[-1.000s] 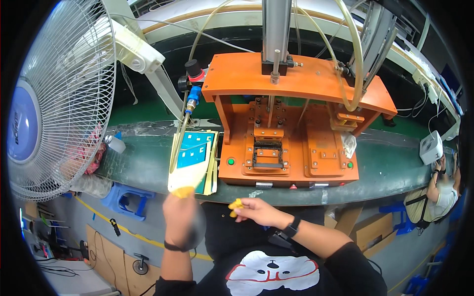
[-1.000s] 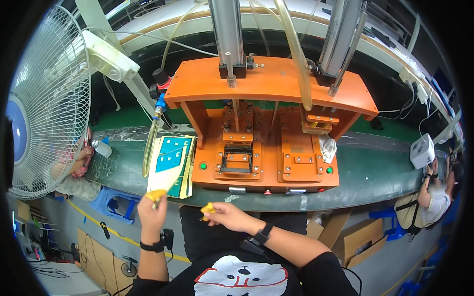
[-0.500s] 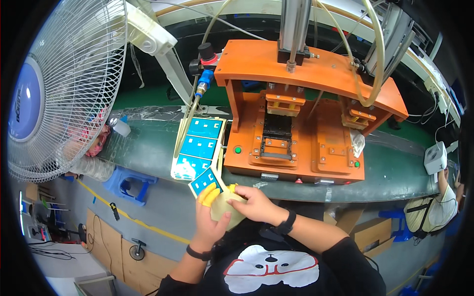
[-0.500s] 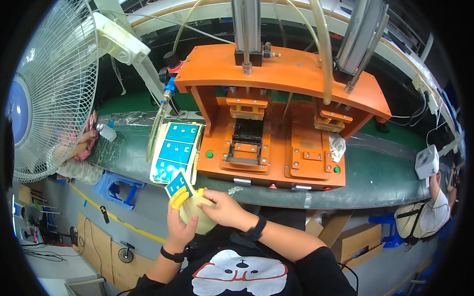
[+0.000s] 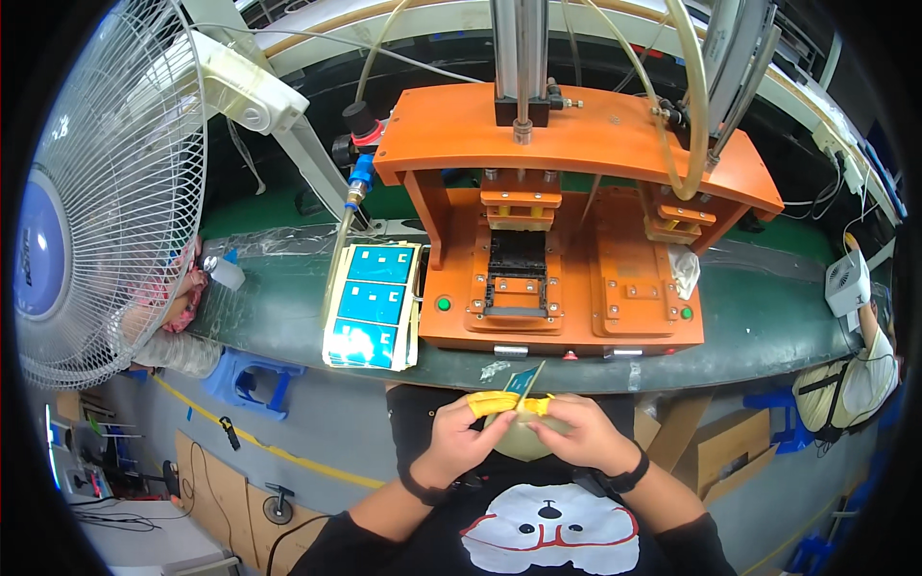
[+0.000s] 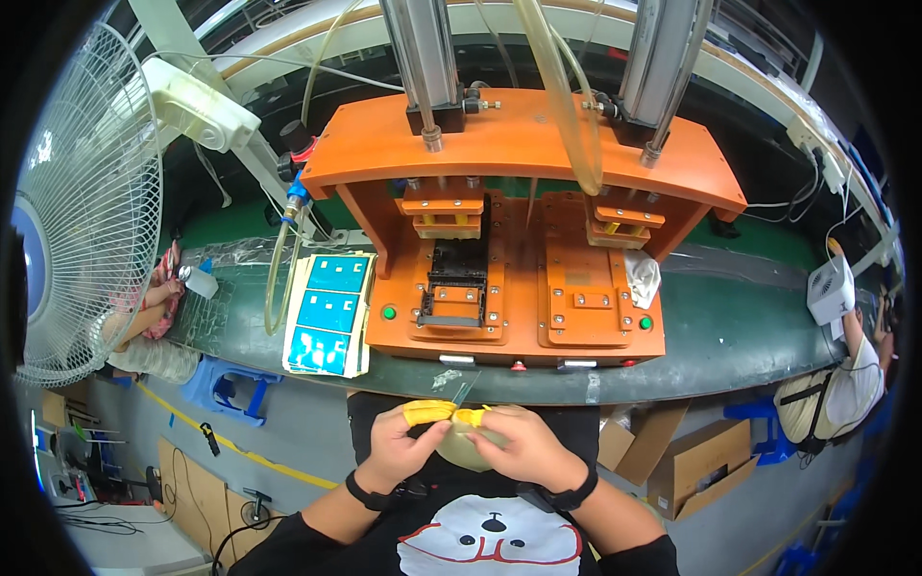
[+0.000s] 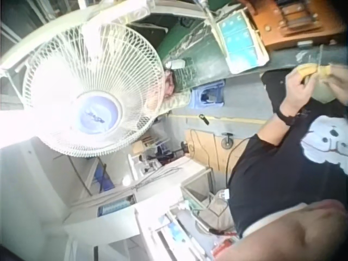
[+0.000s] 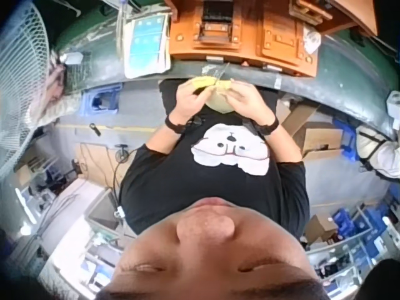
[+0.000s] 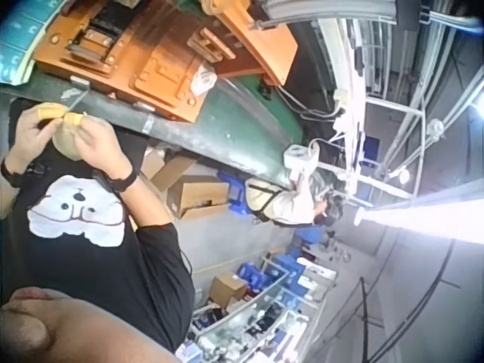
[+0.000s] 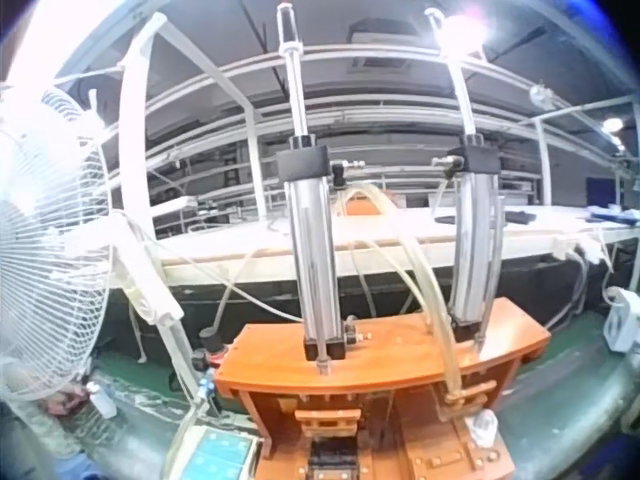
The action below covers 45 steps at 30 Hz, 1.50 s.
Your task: The person repeatedly places small yellow objects into an orange press machine, activates the press, and removes the processed items. The person handles the objects one at a time and places them into a tray after processing.
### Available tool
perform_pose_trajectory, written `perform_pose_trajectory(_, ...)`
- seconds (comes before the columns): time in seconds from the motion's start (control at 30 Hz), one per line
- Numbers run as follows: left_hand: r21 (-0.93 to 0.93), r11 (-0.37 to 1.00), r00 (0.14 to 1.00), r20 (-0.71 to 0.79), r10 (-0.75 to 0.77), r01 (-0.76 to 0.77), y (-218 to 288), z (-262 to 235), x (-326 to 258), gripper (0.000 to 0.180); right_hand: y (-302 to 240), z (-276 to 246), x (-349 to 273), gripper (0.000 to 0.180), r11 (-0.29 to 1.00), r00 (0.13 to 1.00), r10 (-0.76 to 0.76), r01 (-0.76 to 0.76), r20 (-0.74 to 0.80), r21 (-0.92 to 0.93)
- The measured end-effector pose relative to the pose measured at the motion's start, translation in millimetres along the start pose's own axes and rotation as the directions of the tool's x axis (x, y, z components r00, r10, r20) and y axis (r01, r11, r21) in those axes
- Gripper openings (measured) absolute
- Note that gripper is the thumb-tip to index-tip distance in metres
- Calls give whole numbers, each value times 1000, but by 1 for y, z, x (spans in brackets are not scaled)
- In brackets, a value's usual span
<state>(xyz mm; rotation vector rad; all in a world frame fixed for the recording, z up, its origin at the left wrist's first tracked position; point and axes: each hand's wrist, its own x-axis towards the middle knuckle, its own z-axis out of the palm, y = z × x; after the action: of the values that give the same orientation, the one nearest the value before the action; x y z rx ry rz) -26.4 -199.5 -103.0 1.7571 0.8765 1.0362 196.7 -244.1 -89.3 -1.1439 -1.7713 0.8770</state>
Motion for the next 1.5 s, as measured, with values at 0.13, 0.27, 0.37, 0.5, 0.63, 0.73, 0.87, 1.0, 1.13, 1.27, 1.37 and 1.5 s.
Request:
perform_pose_trajectory(0.13,-285,953,995,23,-98,101,1,-1,5,21,11,-21,-29,13,995,996,78,-80,-43,-54)
perform_pose_trajectory(0.27,-646,752,986,3,-168,130,-3,-9,7,25,51,-56,-94,17,863,840,462,-352,-284,362)
perform_pose_trajectory(0.37,-886,460,991,-3,-137,61,-18,-17,3,21,91,-86,-170,23,715,582,668,-328,-464,618)
perform_pose_trajectory(0.5,-904,394,985,131,-114,166,-32,-14,3,27,149,-78,-347,19,553,-3,804,-364,-595,749)
perform_pose_trajectory(0.63,-875,419,970,217,-108,242,-36,-8,0,30,166,-4,-600,25,-214,-463,566,-881,-682,422)
perform_pose_trajectory(0.73,-829,491,963,236,-129,269,-57,-7,-6,34,137,50,-636,36,-424,-546,687,-837,-480,345)
perform_pose_trajectory(0.87,-777,536,944,271,-188,330,-56,-3,-1,31,146,59,-580,50,-96,-783,549,-407,-293,908)
perform_pose_trajectory(1.0,-572,729,912,368,-182,376,-40,1,15,23,191,17,-489,24,187,-125,623,-935,-772,303)
perform_pose_trajectory(1.13,-372,859,904,373,-209,352,-24,-2,19,26,107,-41,-212,17,804,330,510,-511,-795,304)
perform_pose_trajectory(1.27,76,994,933,346,-95,73,-7,-16,35,22,-2,-59,-25,38,875,857,-236,-17,-458,-483)
perform_pose_trajectory(1.37,169,983,943,332,15,-75,6,-25,41,21,-33,-50,58,47,758,912,-337,116,-233,-642)
perform_pose_trajectory(1.5,225,967,949,311,44,-119,31,-45,46,27,-28,-50,100,23,621,920,-389,226,-45,-751)
